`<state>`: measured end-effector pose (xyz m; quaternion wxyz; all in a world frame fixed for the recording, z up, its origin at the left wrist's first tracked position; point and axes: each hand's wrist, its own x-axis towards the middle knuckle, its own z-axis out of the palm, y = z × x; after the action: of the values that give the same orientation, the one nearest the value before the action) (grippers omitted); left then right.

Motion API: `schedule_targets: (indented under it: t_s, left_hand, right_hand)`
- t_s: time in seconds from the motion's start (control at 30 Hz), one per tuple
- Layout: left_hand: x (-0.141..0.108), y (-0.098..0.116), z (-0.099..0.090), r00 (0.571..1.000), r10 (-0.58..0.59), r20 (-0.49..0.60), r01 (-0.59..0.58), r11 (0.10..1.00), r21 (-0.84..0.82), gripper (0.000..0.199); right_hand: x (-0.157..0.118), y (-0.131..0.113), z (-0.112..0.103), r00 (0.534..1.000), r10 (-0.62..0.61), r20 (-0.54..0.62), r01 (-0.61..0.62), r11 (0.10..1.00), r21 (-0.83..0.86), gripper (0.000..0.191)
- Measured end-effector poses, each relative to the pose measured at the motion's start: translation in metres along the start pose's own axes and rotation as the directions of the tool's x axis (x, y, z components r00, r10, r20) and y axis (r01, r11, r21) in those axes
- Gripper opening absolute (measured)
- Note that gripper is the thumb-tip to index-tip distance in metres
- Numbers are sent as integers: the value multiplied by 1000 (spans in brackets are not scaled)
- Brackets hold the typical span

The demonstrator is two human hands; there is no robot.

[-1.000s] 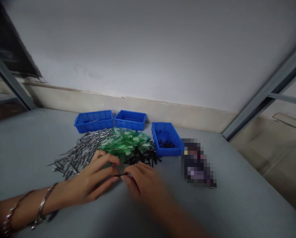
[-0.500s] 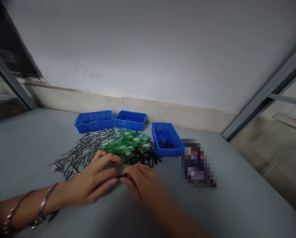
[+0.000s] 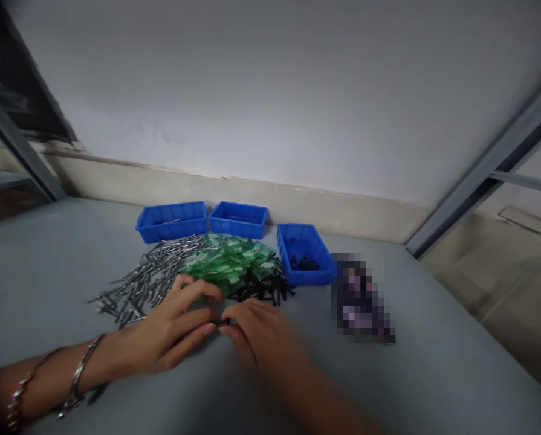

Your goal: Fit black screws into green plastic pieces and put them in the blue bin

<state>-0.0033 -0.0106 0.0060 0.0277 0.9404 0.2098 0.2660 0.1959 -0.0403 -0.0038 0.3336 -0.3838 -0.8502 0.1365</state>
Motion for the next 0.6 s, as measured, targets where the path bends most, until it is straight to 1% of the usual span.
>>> schedule_targets:
  t_s: [0.07, 0.23, 0.43, 0.6]
  left_hand:
    - [0, 0, 1, 1000, 0, -10, 0, 1000, 2, 21]
    - [0, 1, -1, 999, 0, -35, 0, 1000, 13, 17]
    - [0, 1, 0, 997, 20, -69, -18, 1000, 24, 15]
    - [0, 2, -1, 998, 16, -61, -15, 1000, 23, 15]
  right_hand:
    - [0, 0, 0, 1000, -6, -6, 6, 1000, 3, 22]
    - [-1, -1, -1, 999, 42, 19, -42, 999, -12, 19]
    - [0, -2, -2, 999, 46, 0, -46, 998, -35, 24]
    - [1, -2, -3, 998, 58, 20, -57, 997, -43, 22]
